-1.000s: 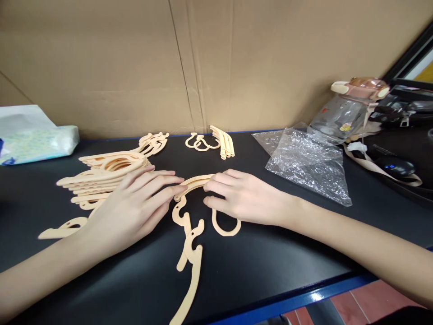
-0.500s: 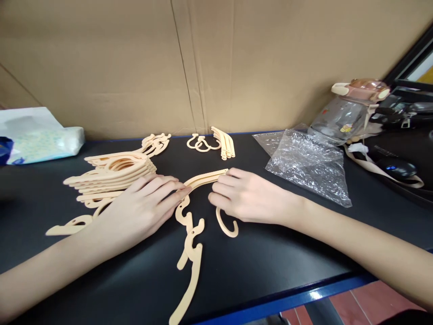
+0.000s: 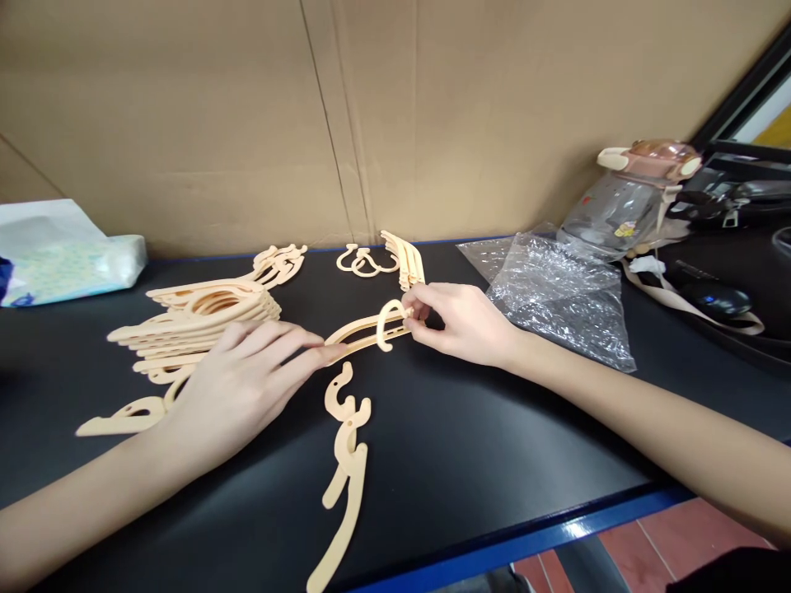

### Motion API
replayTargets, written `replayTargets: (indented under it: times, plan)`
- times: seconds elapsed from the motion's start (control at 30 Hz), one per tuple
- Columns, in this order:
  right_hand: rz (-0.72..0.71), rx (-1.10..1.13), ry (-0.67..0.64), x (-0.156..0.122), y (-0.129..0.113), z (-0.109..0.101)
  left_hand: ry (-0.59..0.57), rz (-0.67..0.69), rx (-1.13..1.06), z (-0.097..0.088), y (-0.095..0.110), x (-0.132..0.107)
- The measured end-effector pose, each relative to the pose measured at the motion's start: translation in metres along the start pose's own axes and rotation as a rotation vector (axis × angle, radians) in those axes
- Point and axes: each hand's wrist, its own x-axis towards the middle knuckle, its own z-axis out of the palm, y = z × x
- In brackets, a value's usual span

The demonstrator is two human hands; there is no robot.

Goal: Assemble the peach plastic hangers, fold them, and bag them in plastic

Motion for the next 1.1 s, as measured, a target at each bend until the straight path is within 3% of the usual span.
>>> replayTargets:
  times: [0.1,0.3,0.47,0.63,0.7,0.9,1.1]
  plan:
    - [0.014,0.002,-0.014,-0.001,-0.003,0.002,-0.003,-0.114,-0.143,-0.001,0.000,0.000]
    - [0.042,0.017,-0.026,-0.003,-0.005,0.006,-0.072,-0.417,-0.638,-0.006,0.004,0.002]
    - [0.130,0.197,-0.064,0.000,-0.007,0.005,-0.106,-0.630,-0.890,-0.015,0.008,0.005]
    - [0.361,0.773,-0.184,0.006,-0.008,0.001,-0.035,-0.637,-0.783,-0.019,0.006,0.008]
    - [0.420,0.915,-0.177,0.006,-0.007,0.001,-0.017,-0.623,-0.785,-0.017,0.005,0.008]
    - [0.473,1.099,-0.043,0.004,-0.003,0.003,-0.071,-0.611,-0.938,-0.012,0.007,0.007]
    - [0.456,1.160,-0.053,0.003,-0.004,0.005,-0.068,-0.679,-1.157,-0.017,0.007,0.010]
